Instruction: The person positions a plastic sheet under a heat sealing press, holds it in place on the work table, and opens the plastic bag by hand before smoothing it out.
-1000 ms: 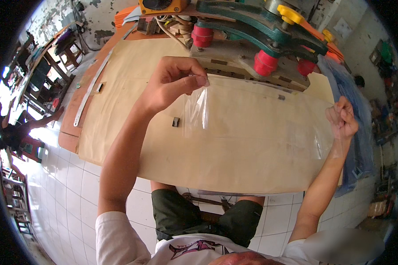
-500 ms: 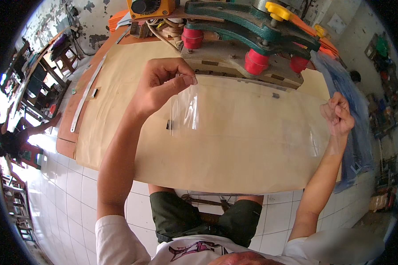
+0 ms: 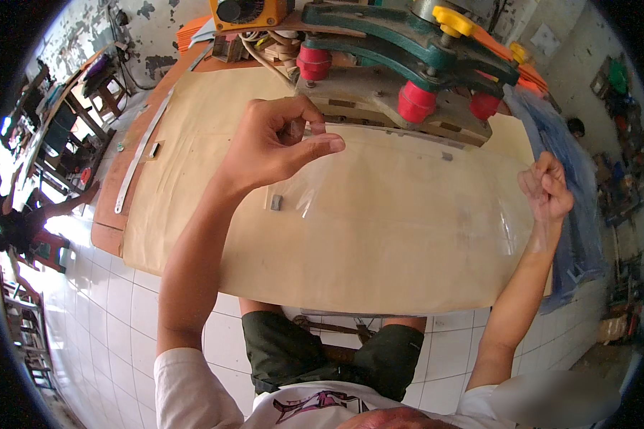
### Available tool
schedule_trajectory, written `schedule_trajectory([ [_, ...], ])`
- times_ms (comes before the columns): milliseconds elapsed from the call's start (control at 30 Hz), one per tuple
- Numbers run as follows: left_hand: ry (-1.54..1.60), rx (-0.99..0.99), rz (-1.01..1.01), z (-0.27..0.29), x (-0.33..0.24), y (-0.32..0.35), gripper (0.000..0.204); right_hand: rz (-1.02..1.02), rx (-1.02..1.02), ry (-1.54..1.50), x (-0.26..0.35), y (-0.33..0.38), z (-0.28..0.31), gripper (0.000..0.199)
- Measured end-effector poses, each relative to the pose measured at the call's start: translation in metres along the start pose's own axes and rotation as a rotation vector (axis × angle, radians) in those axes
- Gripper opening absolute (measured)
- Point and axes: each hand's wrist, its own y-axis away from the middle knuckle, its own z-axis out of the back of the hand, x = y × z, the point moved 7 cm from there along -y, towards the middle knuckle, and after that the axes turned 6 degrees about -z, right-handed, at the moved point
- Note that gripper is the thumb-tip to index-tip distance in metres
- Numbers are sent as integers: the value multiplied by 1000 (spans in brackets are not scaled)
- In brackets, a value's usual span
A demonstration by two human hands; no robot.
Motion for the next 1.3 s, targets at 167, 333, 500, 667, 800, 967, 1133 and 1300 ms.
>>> schedule_trajectory([
  [167,-288,-58,-69,-2,-10,0,28,6,1,6,1,0,-1,22],
  [333,-317,-68,-95,-3,-13,0,33,-8,-2,5,1,1,-1,21],
  [500,-324,-42,-107,-3,-11,1,37,10,-23,2,1,2,0,21],
  [667,-306,-38,-167,-4,-15,1,38,10,-33,0,0,2,5,21],
  [800,-304,-37,-211,-3,-14,2,39,13,-30,-13,0,1,1,22],
  [967,-292,-32,-265,-3,-16,2,39,6,-40,-5,-3,0,4,22],
  [1133,-301,-17,-261,-2,-17,3,39,-13,-48,0,-4,0,4,23],
  [1300,-305,-1,-252,-2,-20,0,38,-3,-50,18,-3,1,7,24],
])
